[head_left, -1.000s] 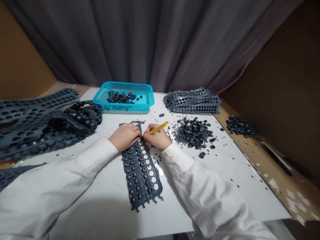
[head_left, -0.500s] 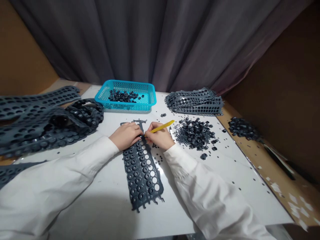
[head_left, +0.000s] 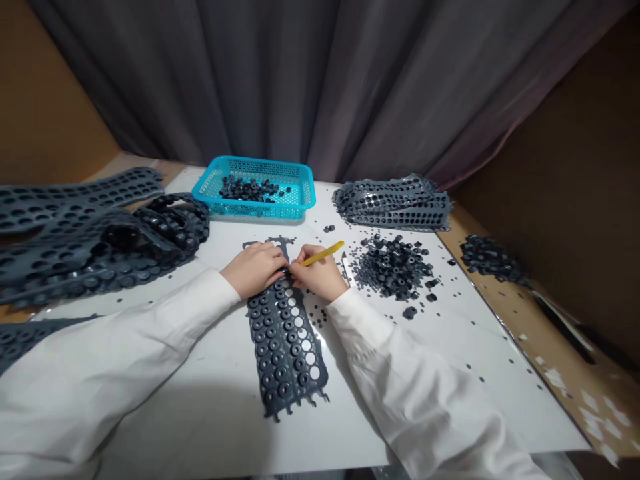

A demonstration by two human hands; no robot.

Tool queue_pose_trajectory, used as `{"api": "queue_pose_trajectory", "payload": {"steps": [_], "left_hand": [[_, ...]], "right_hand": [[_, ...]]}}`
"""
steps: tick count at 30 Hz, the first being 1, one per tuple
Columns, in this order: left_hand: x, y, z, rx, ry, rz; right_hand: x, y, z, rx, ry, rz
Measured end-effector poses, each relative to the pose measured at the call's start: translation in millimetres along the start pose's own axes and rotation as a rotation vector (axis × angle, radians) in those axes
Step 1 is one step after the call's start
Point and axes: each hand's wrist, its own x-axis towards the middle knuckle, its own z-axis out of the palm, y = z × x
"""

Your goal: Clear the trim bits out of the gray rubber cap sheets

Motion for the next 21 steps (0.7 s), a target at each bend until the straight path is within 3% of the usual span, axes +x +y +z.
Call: {"api": "queue_pose_trajectory", "payload": {"steps": [5,12,21], "left_hand": [[0.7,0.3,1.7,0.002,0.029,0.024],[3.8,-0.3,8.0,-0.064,0.1,0.011],[0.1,-5.6,10.2,-0.45,0.238,-0.17]], "right_hand": [[0.2,-2.8,3.6,-0.074,0.018,0.0],[1.2,-2.4,-0.2,-0.015,-0.016,0.065],[1.6,0.0,-2.7,-0.004,-0.045,0.056]]}}
